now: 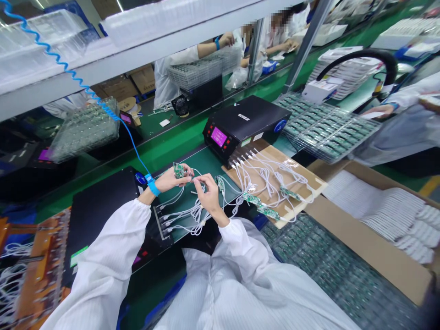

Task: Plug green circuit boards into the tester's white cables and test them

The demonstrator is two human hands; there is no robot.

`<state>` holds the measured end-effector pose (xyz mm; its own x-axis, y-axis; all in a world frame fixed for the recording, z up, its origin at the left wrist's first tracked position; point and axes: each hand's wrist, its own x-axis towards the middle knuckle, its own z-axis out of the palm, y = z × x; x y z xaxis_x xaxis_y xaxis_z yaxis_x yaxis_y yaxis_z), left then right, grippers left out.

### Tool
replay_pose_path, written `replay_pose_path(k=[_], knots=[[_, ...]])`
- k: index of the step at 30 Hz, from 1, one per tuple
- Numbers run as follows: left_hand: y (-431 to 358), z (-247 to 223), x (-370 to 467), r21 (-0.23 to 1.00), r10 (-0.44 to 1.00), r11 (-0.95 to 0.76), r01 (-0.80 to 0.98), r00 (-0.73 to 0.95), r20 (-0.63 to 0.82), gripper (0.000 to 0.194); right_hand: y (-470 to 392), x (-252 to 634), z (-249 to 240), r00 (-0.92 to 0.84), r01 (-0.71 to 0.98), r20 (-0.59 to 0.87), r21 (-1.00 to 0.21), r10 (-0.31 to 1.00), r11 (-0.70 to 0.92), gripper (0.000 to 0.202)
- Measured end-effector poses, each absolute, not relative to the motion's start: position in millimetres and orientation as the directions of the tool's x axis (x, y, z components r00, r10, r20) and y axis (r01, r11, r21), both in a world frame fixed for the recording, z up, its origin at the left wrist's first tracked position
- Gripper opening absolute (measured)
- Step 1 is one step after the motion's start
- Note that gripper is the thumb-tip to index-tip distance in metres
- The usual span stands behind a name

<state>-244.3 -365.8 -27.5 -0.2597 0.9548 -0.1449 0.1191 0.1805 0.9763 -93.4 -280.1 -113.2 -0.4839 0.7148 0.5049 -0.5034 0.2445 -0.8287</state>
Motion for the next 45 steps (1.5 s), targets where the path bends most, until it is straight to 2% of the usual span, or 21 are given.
replay_pose_path(k=[10,15,19,31,38,41,45], knots=[[-361.4,-34.1,-237.5,0.985,0.950,0.151,0.082,-0.289,-0.122,0.041,-285.7,-92.8,-114.9,-0.445,-0.460,0.507,-0.837,0.738,0.298,0.015],[-361.1,-31.9,-239.8,0.984,0.949,0.168,0.056,-0.278,-0.146,0.041,-288.0,-92.0,-114.8,-0.507,-0.450,0.440,-0.868,0.741,0.208,0.018],[-361.2,-28.7,-241.3,0.983,0.942,0.173,0.053,-0.299,-0.150,0.043,-287.5,-93.9,-111.4,-0.506,-0.487,0.446,-0.854,0.739,0.182,0.017],[-359.3,-40.2,-244.1,0.983,0.936,0.157,0.097,-0.333,-0.117,0.042,-291.1,-99.0,-115.4,-0.453,-0.434,0.442,-0.868,0.774,0.242,0.020],[-363.0,-20.5,-255.6,0.972,0.909,0.203,0.121,-0.393,-0.141,0.053,-282.9,-107.3,-105.2,-0.497,-0.402,0.512,-0.852,0.701,0.337,0.020],[-370.3,-18.4,-265.5,0.942,0.872,0.297,0.156,-0.447,-0.201,0.057,-283.7,-117.9,-109.3,-0.546,-0.317,0.538,-0.842,0.642,0.436,0.022],[-380.2,-22.5,-282.1,0.782,0.797,0.498,0.374,-0.553,-0.244,0.044,-291.9,-135.1,-119.7,-0.675,-0.159,0.508,-0.808,0.535,0.567,0.026]])
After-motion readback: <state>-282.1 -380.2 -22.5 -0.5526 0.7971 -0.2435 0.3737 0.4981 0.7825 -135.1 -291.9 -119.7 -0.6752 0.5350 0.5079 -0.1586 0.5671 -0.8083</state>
